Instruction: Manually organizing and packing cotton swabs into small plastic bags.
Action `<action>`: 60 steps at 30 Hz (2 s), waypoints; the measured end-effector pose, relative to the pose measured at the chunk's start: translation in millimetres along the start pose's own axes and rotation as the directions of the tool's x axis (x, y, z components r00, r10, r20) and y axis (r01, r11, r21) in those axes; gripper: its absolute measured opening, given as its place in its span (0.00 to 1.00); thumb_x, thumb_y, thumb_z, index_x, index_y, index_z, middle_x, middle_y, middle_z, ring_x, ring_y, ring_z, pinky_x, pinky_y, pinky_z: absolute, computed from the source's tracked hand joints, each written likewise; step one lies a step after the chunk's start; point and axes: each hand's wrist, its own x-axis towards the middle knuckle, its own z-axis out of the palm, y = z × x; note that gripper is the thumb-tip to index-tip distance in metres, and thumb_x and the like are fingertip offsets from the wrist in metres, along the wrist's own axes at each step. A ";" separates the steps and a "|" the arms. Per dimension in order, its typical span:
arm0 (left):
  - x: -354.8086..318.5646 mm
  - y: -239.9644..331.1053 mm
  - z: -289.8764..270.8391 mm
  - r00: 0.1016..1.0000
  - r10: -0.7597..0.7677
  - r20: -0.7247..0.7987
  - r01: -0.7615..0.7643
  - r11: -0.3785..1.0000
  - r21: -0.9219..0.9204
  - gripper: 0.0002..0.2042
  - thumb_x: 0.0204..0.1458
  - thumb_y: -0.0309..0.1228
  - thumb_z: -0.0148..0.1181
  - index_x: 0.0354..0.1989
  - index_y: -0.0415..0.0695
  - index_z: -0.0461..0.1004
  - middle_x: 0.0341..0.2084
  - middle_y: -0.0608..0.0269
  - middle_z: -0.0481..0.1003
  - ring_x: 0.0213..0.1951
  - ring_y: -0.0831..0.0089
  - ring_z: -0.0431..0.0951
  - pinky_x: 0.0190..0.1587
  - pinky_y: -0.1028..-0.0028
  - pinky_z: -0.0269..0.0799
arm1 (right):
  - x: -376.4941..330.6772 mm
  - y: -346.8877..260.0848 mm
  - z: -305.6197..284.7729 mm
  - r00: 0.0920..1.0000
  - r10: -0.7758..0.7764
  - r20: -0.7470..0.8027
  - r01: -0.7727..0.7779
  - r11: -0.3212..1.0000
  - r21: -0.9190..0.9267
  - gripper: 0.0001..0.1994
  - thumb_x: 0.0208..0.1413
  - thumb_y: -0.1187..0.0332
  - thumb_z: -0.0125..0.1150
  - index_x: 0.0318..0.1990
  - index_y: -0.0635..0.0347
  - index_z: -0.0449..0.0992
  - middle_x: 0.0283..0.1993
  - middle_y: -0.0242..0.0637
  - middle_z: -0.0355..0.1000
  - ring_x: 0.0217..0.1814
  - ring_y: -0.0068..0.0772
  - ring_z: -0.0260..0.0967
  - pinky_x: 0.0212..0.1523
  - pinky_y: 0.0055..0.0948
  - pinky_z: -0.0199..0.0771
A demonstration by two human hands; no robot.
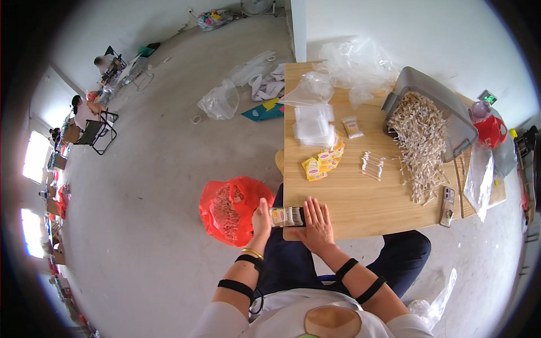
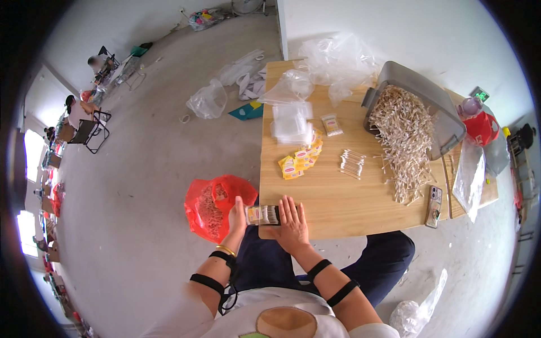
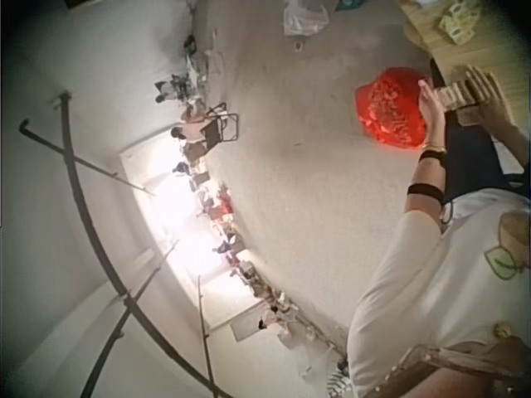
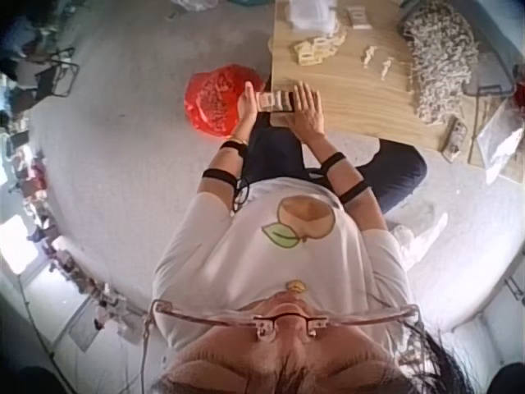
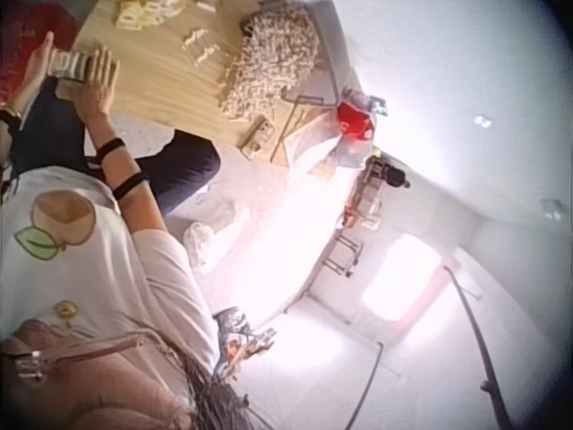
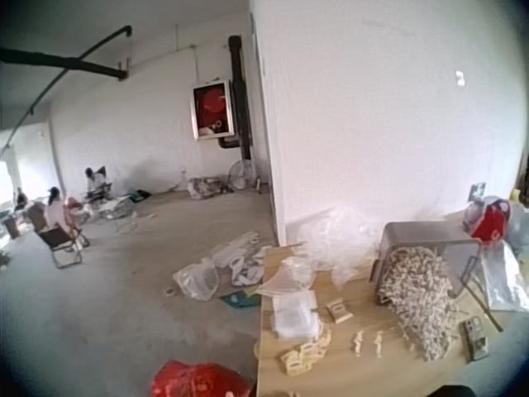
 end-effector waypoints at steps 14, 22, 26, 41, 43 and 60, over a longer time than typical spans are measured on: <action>-10.3 11.4 3.0 0.959 0.281 0.035 -0.283 0.954 0.102 0.25 0.68 0.48 0.49 0.27 0.36 0.74 0.18 0.46 0.70 0.23 0.50 0.72 0.30 0.58 0.67 | 6.7 -24.1 10.2 0.998 -0.028 0.050 0.032 0.995 -0.091 0.50 0.59 0.34 0.49 0.75 0.69 0.49 0.81 0.50 0.40 0.84 0.45 0.32 0.80 0.49 0.30; -4.5 6.7 -14.7 0.979 -0.065 0.193 0.063 0.998 0.016 0.31 0.68 0.56 0.39 0.35 0.37 0.74 0.23 0.54 0.75 0.28 0.59 0.76 0.36 0.56 0.71 | 3.2 33.7 -12.4 0.995 -0.044 -0.093 0.043 0.999 -0.014 0.42 0.62 0.44 0.55 0.72 0.68 0.54 0.78 0.52 0.47 0.82 0.50 0.38 0.79 0.51 0.35; 13.4 -7.7 -37.8 0.981 0.189 0.048 -0.192 0.980 0.056 0.29 0.68 0.56 0.39 0.52 0.38 0.70 0.41 0.50 0.74 0.45 0.59 0.76 0.48 0.56 0.69 | 9.9 115.1 -54.5 0.906 0.281 -0.315 -0.283 0.958 0.041 0.31 0.54 0.62 0.64 0.64 0.64 0.65 0.66 0.47 0.62 0.71 0.50 0.55 0.73 0.49 0.52; -79.7 117.5 27.6 0.627 0.626 0.463 -0.772 0.582 0.257 0.20 0.54 0.35 0.61 0.54 0.43 0.69 0.54 0.52 0.71 0.58 0.51 0.67 0.61 0.54 0.58 | 62.0 232.4 -91.1 0.854 0.378 -0.357 -0.414 0.910 -0.029 0.19 0.49 0.66 0.64 0.52 0.48 0.79 0.62 0.38 0.65 0.69 0.48 0.56 0.68 0.47 0.58; -87.1 121.9 39.9 0.595 0.605 0.530 -0.780 0.594 0.198 0.20 0.53 0.34 0.62 0.54 0.43 0.69 0.53 0.52 0.71 0.58 0.51 0.67 0.62 0.54 0.57 | 63.0 234.4 -90.1 0.854 0.376 -0.360 -0.410 0.912 -0.021 0.18 0.49 0.67 0.64 0.50 0.47 0.80 0.62 0.38 0.65 0.69 0.48 0.56 0.68 0.47 0.57; -77.2 150.4 197.5 0.210 0.585 0.783 -0.974 0.059 0.217 0.40 0.63 0.52 0.49 0.74 0.34 0.50 0.76 0.47 0.46 0.77 0.53 0.43 0.76 0.51 0.38 | 38.7 217.6 -79.9 0.875 0.308 -0.374 -0.306 0.950 0.066 0.17 0.47 0.74 0.62 0.47 0.48 0.81 0.60 0.36 0.67 0.72 0.48 0.55 0.68 0.49 0.58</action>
